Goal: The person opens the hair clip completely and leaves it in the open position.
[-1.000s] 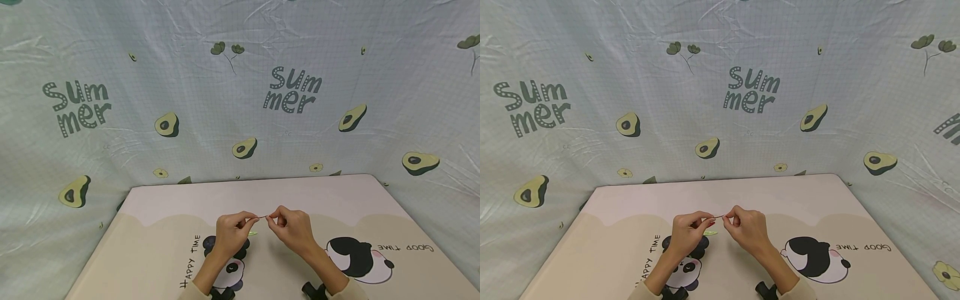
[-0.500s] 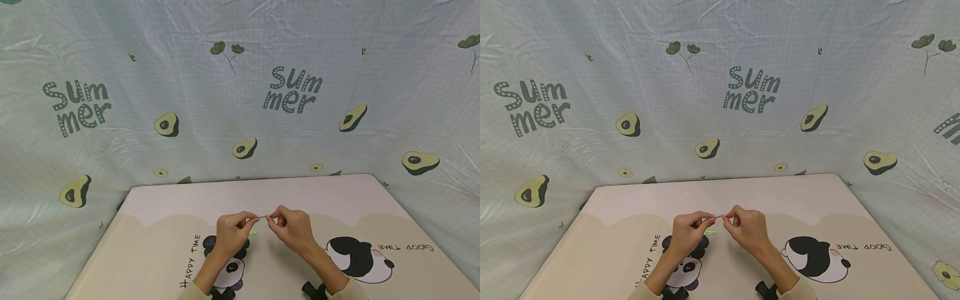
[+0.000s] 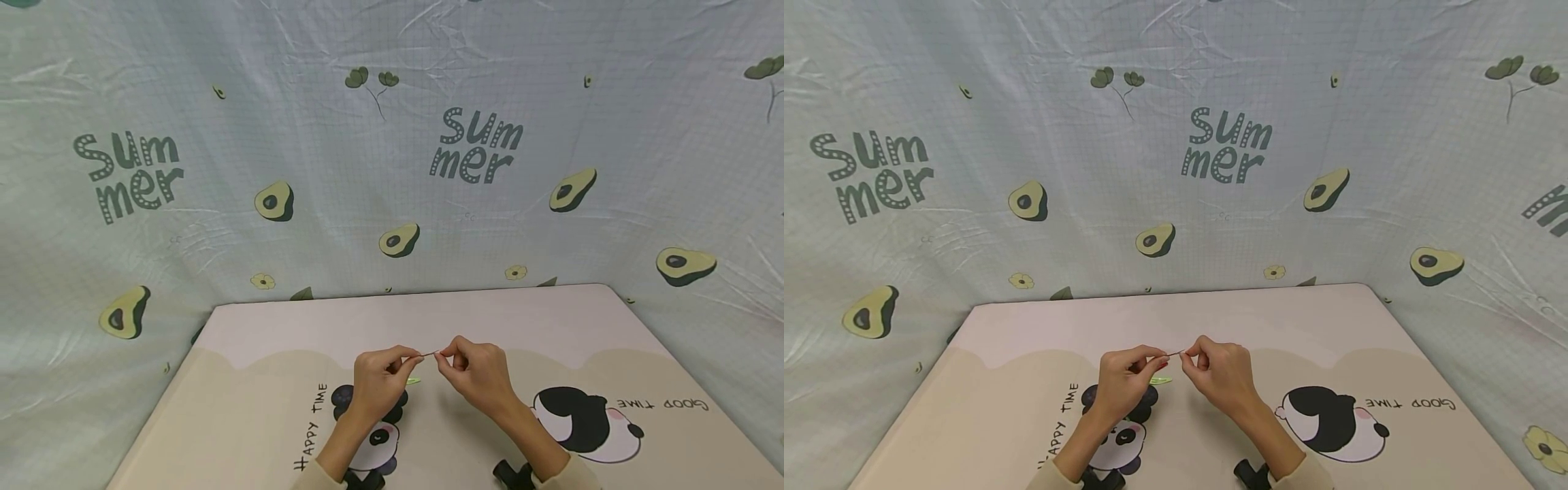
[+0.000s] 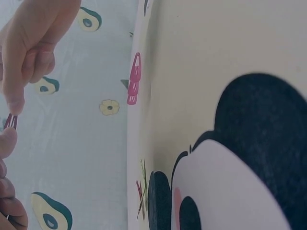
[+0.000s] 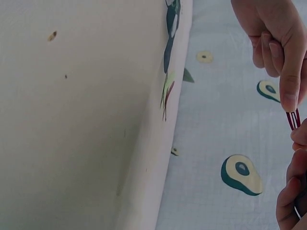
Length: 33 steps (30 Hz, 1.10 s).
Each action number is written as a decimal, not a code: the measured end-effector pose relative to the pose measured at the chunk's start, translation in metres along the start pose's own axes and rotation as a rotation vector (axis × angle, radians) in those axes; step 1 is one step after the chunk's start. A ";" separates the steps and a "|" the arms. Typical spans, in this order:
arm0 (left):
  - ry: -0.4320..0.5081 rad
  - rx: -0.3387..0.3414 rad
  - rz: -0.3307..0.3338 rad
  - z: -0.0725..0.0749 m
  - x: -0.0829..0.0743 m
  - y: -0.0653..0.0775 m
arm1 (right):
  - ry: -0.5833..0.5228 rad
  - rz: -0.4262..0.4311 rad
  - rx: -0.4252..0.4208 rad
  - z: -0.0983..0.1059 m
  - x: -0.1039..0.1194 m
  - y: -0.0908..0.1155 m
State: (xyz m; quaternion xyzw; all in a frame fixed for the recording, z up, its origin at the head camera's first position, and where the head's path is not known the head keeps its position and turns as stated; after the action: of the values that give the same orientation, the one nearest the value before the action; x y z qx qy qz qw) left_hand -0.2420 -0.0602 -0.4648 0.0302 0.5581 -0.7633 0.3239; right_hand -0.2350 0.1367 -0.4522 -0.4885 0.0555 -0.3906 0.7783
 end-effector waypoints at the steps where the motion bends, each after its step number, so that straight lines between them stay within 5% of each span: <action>1: 0.000 0.003 0.005 0.000 0.000 0.000 | -0.001 -0.001 0.001 0.000 0.000 0.000; 21: -0.009 -0.028 0.018 0.002 0.001 -0.002 | -0.053 0.003 0.028 0.000 0.002 -0.003; 33: 0.000 -0.001 0.104 0.000 -0.003 -0.006 | -0.111 0.009 0.100 0.010 -0.006 -0.009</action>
State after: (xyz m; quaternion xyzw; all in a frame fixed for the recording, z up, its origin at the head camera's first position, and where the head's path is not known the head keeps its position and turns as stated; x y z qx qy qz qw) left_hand -0.2422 -0.0579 -0.4585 0.0589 0.5563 -0.7452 0.3630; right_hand -0.2398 0.1460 -0.4415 -0.4695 -0.0054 -0.3618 0.8054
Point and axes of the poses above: each hand's wrist, its own y-axis away from the middle knuckle, its own z-axis out of the back of the hand, x = y × z, the point moved 1 cm from there along -y, towards the middle knuckle
